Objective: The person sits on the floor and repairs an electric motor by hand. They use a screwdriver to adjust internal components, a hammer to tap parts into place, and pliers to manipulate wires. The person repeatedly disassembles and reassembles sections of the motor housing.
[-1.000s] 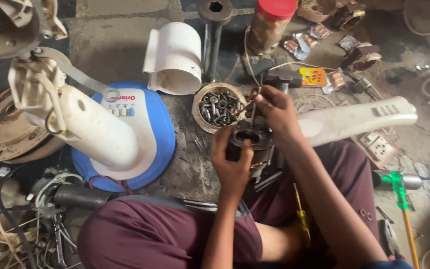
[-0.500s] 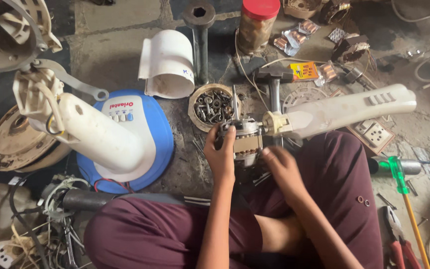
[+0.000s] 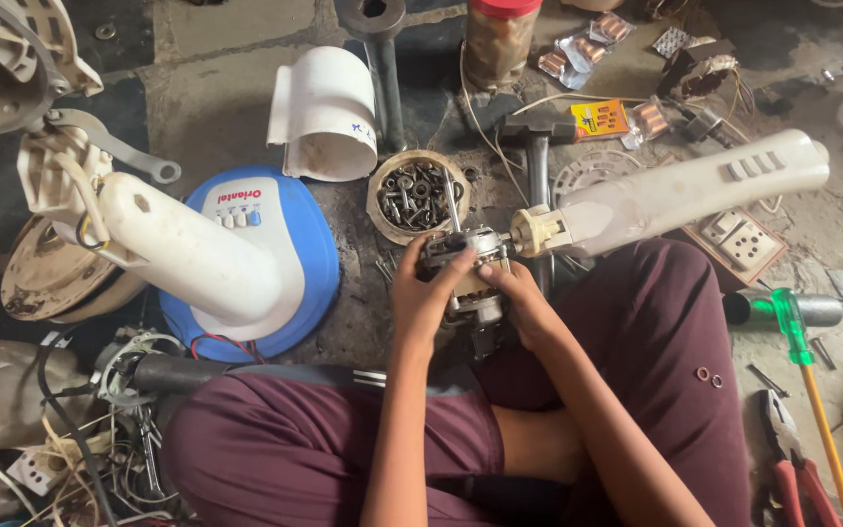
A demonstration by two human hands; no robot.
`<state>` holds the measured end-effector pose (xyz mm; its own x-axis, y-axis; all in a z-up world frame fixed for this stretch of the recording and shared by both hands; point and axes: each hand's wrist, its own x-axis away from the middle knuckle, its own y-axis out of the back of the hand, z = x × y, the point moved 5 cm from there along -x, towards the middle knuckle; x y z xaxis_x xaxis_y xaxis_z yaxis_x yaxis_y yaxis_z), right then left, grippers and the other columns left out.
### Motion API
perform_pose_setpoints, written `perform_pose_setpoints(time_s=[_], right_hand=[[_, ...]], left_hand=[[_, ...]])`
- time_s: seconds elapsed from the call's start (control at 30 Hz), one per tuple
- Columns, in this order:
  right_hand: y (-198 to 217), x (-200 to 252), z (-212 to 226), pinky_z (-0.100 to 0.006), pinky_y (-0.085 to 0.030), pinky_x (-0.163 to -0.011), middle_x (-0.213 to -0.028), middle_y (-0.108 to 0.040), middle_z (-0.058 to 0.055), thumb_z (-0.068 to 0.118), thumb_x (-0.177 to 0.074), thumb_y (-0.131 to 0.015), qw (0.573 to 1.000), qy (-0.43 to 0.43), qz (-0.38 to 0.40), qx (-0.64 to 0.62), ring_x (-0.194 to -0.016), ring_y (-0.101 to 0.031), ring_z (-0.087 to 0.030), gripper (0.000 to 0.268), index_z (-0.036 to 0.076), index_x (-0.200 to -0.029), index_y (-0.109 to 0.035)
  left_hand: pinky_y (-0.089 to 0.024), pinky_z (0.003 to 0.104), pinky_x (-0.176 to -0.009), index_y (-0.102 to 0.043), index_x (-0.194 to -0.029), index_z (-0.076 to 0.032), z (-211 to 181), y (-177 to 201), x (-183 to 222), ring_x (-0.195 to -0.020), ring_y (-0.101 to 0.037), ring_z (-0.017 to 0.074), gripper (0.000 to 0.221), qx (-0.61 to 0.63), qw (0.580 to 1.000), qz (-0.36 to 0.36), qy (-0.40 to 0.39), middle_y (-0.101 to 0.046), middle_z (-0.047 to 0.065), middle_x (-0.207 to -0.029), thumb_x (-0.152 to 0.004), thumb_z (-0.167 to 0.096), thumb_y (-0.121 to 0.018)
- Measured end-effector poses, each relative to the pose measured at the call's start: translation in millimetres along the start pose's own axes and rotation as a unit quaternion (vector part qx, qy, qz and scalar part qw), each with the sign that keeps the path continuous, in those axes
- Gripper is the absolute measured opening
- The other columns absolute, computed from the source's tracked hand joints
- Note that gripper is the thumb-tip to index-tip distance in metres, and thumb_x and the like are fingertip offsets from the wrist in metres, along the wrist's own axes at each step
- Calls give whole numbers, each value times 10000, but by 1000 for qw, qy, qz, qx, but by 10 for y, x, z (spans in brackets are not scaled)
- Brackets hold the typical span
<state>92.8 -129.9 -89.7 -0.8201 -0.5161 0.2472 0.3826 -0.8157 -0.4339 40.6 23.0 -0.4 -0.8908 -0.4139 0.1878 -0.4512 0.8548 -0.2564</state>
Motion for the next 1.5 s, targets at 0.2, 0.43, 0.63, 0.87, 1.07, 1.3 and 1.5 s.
perform_pose_setpoints(time_s=[0.2, 0.43, 0.63, 0.87, 1.07, 1.3, 1.5], right_hand=[[-74, 245, 146, -326, -527, -917, -1178, -666, -80, 284, -870, -727, 988, 14, -55, 146, -1063, -658, -162, 570, -19, -1305, -516], [-298, 550, 227, -323, -527, -860, -1094, -680, -110, 353, -923, -660, 999, -4, 36, 18, -974, -654, -179, 550, -44, -1298, -597], [-432, 784, 417, -299, -541, -863, -1095, -707, -102, 360, -921, -637, 1000, 4, -7, 28, -981, -668, -158, 519, -40, -1252, -625], [-436, 798, 458, -306, -558, -725, -988, -735, -132, 362, -911, -640, 991, -113, -31, 62, -810, -699, -176, 536, -77, -1214, -687], [-359, 872, 421, -339, -579, -767, -1009, -743, -199, 426, -821, -717, 970, -115, -110, 184, -857, -729, -220, 702, -112, -1260, -619], [-421, 959, 491, -330, -568, -866, -1100, -738, -185, 361, -731, -799, 964, -30, -143, 224, -989, -721, -226, 764, -66, -1322, -570], [-641, 858, 529, -347, -446, -1090, -1322, -620, -157, 306, -727, -859, 943, 224, -87, 232, -1255, -586, -231, 826, -24, -1398, -508]], left_hand=[[-567, 265, -810, -732, -1156, -82, -8, 3, -41, -894, -725, 146, 557, -22, 1000, -19, 1, -763, 59, -1025, -691, -334, -908], [-566, 301, -798, -738, -1075, -30, -33, 46, -375, -865, -724, 165, 566, -35, 999, -17, -11, -764, 92, -1001, -720, -448, -878], [-520, 319, -720, -720, -1079, -61, -4, 145, -534, -864, -669, 142, 672, -96, 993, -35, 59, -721, 45, -966, -663, -573, -844], [-533, 308, -577, -690, -1011, -53, 20, 117, -607, -760, -702, 158, 727, -137, 986, -42, 86, -711, 61, -873, -628, -655, -828], [-581, 272, -445, -675, -969, 3, 47, 89, -764, -633, -735, 163, 792, -153, 985, -49, 62, -700, 81, -794, -656, -716, -784], [-574, 283, -410, -647, -1076, 42, -44, 17, -1141, -504, -740, 169, 994, -238, 960, -25, 144, -748, 143, -770, -642, -852, -638], [-585, 312, -433, -505, -1189, 75, 54, 94, -1274, -527, -721, 218, 1028, -212, 958, 4, 193, -761, 191, -824, -657, -774, -732]])
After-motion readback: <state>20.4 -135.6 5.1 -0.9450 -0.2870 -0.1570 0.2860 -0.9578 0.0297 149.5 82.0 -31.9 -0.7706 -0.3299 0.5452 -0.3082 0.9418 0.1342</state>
